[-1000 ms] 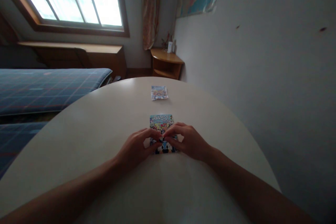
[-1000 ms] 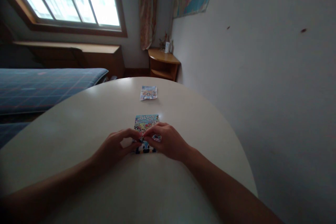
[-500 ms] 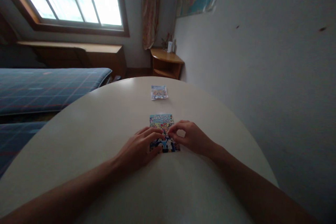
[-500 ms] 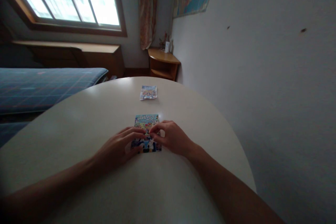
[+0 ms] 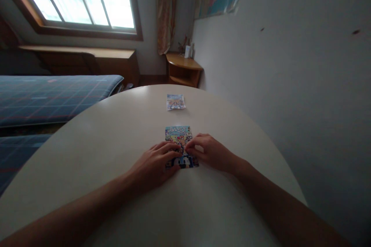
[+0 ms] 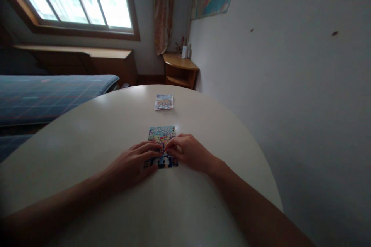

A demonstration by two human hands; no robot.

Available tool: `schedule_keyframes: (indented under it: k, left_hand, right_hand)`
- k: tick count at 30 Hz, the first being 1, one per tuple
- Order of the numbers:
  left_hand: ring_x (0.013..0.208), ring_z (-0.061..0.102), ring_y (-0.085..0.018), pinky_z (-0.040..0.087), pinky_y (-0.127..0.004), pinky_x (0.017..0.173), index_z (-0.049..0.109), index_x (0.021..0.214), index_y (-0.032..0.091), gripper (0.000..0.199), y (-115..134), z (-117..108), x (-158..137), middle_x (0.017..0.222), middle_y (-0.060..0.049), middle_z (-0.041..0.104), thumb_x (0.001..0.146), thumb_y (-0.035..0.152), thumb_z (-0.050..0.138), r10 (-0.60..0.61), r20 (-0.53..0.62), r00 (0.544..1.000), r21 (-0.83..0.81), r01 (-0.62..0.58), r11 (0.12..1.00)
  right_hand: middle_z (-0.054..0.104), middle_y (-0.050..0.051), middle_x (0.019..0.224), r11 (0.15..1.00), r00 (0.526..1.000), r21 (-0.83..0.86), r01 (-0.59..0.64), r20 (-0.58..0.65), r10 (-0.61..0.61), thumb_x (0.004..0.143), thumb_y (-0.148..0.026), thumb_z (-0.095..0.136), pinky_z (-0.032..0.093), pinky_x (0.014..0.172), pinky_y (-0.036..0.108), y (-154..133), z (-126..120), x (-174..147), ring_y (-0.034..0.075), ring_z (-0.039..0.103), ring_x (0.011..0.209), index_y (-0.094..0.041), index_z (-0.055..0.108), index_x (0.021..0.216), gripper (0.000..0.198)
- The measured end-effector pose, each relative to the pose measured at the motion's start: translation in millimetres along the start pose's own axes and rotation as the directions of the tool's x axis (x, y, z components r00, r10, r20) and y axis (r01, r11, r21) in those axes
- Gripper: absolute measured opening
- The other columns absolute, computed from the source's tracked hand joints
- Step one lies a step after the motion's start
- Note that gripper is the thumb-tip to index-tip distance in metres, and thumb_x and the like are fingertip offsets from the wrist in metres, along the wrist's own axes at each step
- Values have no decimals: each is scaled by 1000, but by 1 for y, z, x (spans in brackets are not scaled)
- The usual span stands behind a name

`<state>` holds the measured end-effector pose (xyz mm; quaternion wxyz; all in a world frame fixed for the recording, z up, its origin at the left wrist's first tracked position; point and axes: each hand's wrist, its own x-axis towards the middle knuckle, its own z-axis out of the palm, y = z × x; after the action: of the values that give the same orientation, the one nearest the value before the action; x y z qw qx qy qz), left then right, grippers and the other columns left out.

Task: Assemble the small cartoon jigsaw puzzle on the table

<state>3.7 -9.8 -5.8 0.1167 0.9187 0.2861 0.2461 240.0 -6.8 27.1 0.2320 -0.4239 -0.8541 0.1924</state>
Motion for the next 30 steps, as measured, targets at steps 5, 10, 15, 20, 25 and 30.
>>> schedule_keyframes:
  k: [5, 10, 15, 20, 25, 30]
  left_hand:
    - [117, 57, -24, 50, -47, 101, 63, 117, 25, 29, 0, 1, 0, 125, -5, 64, 88, 25, 62, 1, -5, 1000, 3, -1, 1000]
    - [118, 56, -25, 50, -48, 101, 63, 116, 25, 28, 0, 1, 0, 126, -5, 63, 88, 25, 62, -3, -2, 1000, 12, 3, 1000]
    - [116, 58, -24, 50, -47, 100, 63, 115, 25, 28, -1, 1, -1, 125, -6, 64, 87, 25, 63, 10, -10, 1000, 2, -10, 1000]
    - [117, 57, -25, 50, -47, 100, 62, 116, 25, 29, -1, 0, -1, 126, -5, 64, 87, 25, 64, 5, -2, 1000, 14, -5, 1000]
    - [118, 57, -25, 50, -48, 100, 62, 117, 25, 30, 0, 0, -1, 126, -6, 64, 87, 25, 63, 0, -5, 1000, 10, 0, 1000]
    - [118, 57, -25, 50, -46, 100, 62, 118, 25, 31, 0, 1, -1, 126, -6, 64, 87, 24, 64, -4, -6, 1000, 20, 5, 1000]
  right_hand:
    - [73, 4, 87, 1000, 1000, -27, -6, 4, 6, 87, -21, 65, 48, 80, 29, -1, 1, 0, 16, 65, 81, -20, 73, 90, 9]
    - [73, 4, 87, 999, 1000, -45, 7, -12, -7, 86, -19, 66, 47, 82, 29, -1, 2, 0, 16, 64, 83, -20, 73, 90, 9]
    - [71, 3, 84, 997, 1000, -67, 26, -14, -27, 84, -16, 67, 46, 82, 31, -2, 3, 1, 18, 62, 85, -20, 72, 88, 8]
    - [67, 5, 89, 993, 999, -114, 25, -18, -27, 85, -17, 66, 46, 83, 32, -3, 4, 1, 19, 59, 88, -20, 70, 86, 6]
    - [66, 5, 92, 991, 1000, -132, 7, -12, -9, 83, -22, 69, 45, 85, 34, -4, 4, 1, 19, 59, 91, -21, 71, 87, 4]
    - [66, 5, 93, 990, 1000, -140, -4, -2, 3, 83, -23, 70, 44, 85, 34, -5, 4, 0, 20, 59, 93, -21, 71, 87, 5]
